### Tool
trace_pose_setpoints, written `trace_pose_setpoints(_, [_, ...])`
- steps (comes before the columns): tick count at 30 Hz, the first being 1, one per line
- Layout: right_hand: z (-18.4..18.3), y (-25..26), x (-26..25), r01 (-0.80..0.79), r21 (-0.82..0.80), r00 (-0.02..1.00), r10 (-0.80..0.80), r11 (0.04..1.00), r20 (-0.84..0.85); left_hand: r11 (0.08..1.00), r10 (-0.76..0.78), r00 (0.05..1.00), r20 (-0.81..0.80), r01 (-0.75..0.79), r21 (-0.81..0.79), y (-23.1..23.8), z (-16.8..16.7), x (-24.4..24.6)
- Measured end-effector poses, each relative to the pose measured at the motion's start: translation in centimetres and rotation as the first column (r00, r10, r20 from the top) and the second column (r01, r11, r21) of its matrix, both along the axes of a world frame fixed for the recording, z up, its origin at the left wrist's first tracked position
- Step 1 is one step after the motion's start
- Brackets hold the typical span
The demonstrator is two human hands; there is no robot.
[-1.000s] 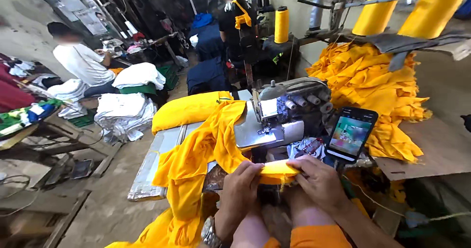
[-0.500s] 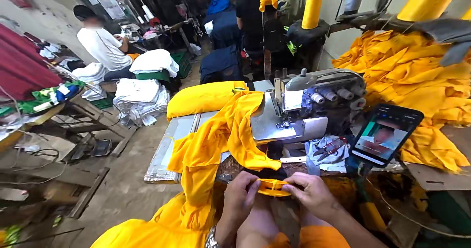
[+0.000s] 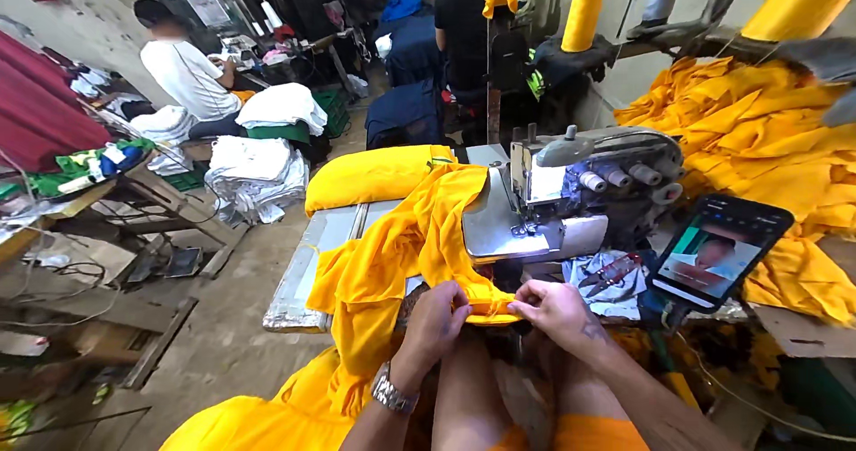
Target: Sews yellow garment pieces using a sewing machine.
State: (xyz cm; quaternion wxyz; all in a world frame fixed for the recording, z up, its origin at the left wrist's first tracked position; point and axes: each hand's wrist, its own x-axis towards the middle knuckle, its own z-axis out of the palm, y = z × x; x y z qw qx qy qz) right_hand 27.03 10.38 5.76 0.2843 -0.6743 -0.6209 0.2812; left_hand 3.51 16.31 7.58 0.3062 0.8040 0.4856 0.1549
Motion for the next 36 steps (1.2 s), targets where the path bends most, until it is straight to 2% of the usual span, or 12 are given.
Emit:
trace_pose_setpoints(5, [-2.1,-0.6,0.2,0.003,0.331,1.0,-0.004,0.944,0.001,0.988,-0.045,0.99,0.137,0.024,0.15,-0.2,-1.8,-0.3])
trace_pose_setpoints(11, [-2.0,-1.9,0.3,-0.033,0.535,0.99,0.101,0.844,-0.097,0.894,-0.052,0.939,0.341,-0.108,0.435,-1.9,-2.6,-0.1])
trace_pose_setpoints(15, [-1.9,-2.8,-0.8,0.006,0.55,0.98,0.105,0.835,-0.17,0.937,-0.063,0.793,0.606,-0.162,0.31,-3.7,-2.2,1.3])
trace_pose_setpoints(17, [-2.7,-2.8,-1.3,-0.067,0.497,0.953,0.202,0.865,-0.224,0.961,-0.05,0.747,0.663,-0.145,0.235,-3.9,-1.4,1.8])
trace_pose_setpoints(20, [-2.3,-2.3,-1.7,-0.172,0.484,0.871,0.362,0.858,-0.332,0.955,-0.137,0.811,0.569,-0.045,0.294,-2.2,0.4,1.8])
trace_pose_setpoints(23, [-1.9,-1.5,-1.5,-0.173,0.505,0.834,0.398,0.846,-0.382,0.939,-0.184,0.889,0.42,0.033,0.342,-0.3,1.7,1.3])
trace_pose_setpoints(26, [-1.7,-0.6,-1.1,-0.202,0.526,0.799,0.45,0.826,-0.4,0.933,-0.209,0.902,0.378,0.068,0.353,0.8,2.4,1.7])
trace_pose_setpoints(28, [-0.6,0.1,-1.0,-0.127,0.606,0.758,0.471,0.785,-0.451,0.878,-0.265,0.909,0.323,0.088,0.471,1.7,4.5,3.2])
trace_pose_setpoints(30, [0.4,0.5,-0.7,0.121,0.66,0.751,0.366,0.741,-0.549,0.759,-0.288,0.929,0.233,0.074,0.646,2.9,7.1,5.6])
trace_pose_setpoints(32, [0.2,0.7,-0.3,0.406,0.582,0.756,0.099,0.704,-0.647,0.654,-0.278,0.95,0.145,0.077,0.753,4.9,7.9,8.3])
trace_pose_setpoints(34, [-0.9,0.7,-0.3,0.536,0.355,0.676,-0.138,0.766,-0.723,0.661,-0.18,0.984,0.017,0.108,0.743,6.9,5.8,10.0])
trace_pose_setpoints(36, [-2.3,0.4,-0.3,0.494,0.13,0.568,-0.207,0.86,-0.796,0.764,-0.028,0.996,-0.089,0.079,0.641,7.5,3.5,10.4])
